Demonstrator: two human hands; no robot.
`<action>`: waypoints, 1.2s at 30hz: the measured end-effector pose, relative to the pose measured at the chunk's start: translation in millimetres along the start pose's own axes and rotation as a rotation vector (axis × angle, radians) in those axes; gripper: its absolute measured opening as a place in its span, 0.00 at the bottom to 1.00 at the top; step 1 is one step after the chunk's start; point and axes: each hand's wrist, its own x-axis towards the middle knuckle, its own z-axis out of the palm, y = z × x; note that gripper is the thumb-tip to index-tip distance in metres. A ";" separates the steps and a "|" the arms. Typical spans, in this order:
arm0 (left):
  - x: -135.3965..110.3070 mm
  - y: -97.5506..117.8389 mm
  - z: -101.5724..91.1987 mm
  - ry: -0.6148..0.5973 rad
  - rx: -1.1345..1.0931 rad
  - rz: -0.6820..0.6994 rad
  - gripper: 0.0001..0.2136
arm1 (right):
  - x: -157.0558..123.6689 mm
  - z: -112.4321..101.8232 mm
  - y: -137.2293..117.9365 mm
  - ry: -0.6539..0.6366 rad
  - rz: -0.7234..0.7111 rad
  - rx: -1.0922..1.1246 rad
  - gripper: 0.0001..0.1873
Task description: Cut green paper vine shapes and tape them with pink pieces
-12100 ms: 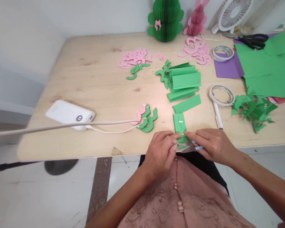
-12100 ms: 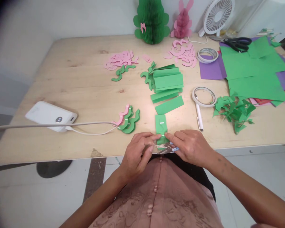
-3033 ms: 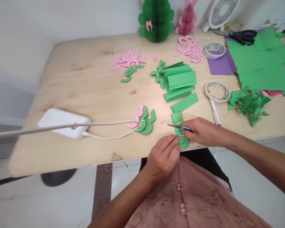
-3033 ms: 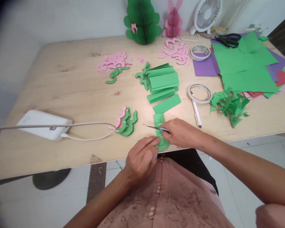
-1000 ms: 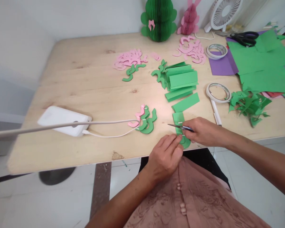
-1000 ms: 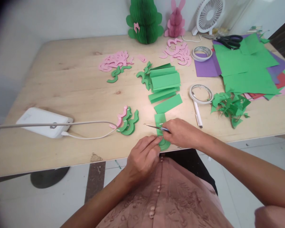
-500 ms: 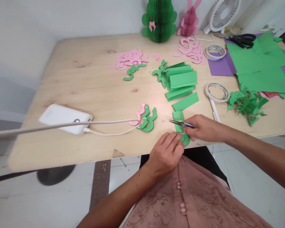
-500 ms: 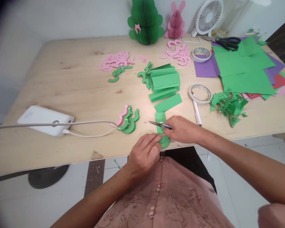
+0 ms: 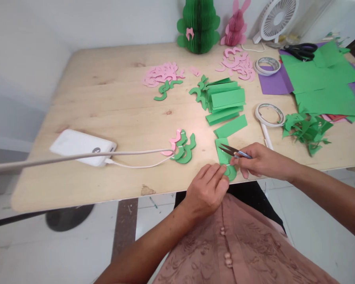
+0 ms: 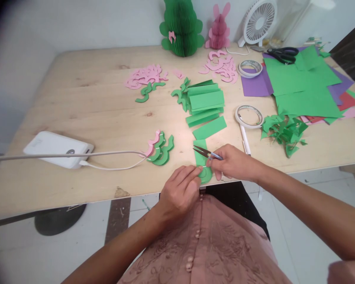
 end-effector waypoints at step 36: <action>-2.5 0.7 -2.8 0.067 -0.217 -0.107 0.08 | -23.6 38.7 40.2 0.345 -0.338 -0.506 0.24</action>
